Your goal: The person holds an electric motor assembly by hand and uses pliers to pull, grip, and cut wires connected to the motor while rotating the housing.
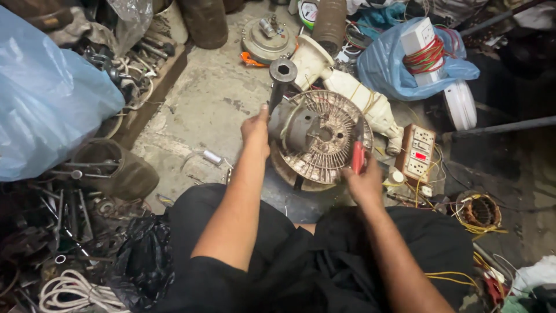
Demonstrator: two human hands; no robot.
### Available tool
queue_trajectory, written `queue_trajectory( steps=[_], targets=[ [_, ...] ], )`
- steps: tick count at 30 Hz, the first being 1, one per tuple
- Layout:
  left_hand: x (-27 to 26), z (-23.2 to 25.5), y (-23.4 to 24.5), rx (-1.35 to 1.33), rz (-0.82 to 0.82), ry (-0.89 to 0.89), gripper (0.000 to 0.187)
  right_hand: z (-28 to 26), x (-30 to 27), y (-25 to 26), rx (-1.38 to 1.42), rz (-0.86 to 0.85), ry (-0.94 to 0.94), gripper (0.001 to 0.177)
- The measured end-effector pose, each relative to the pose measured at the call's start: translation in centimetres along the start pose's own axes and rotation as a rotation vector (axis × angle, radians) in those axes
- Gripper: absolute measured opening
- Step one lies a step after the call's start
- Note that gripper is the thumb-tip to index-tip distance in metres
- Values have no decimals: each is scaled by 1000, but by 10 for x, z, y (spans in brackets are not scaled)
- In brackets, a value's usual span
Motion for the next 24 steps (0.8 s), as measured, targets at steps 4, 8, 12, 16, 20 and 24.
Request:
queue_trajectory(
  steps=[4, 8, 12, 16, 20, 24],
  targets=[
    [-61, 93, -2, 368, 70, -602, 47, -19, 6, 14, -284, 45, 154, 73],
    [-151, 146, -36, 956, -302, -887, 75, -18, -2, 13, -313, 78, 237, 66],
    [-191, 150, -57, 1237, -298, -772, 102, -21, -18, 26, -217, 200, 380, 54],
    [-182, 143, -55, 1147, -262, -721, 86, -24, -36, 49, -138, 297, 451, 40],
    [-191, 161, -38, 1031, -178, -986, 76, -37, -46, 56, 126, 225, 494, 22],
    [-177, 171, 5, 377, -366, -849, 64, -40, -43, 44, 393, 21, 321, 23]
  ],
)
Point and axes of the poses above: each hand's wrist, its own x-axis towards the middle knuckle, its own y-axis out of the back of the hand, z = x × y, the point moved 5 cm from there along x, towards the middle knuckle, and after that the axes turned 5 degrees about -y, right-handed, at the moved point
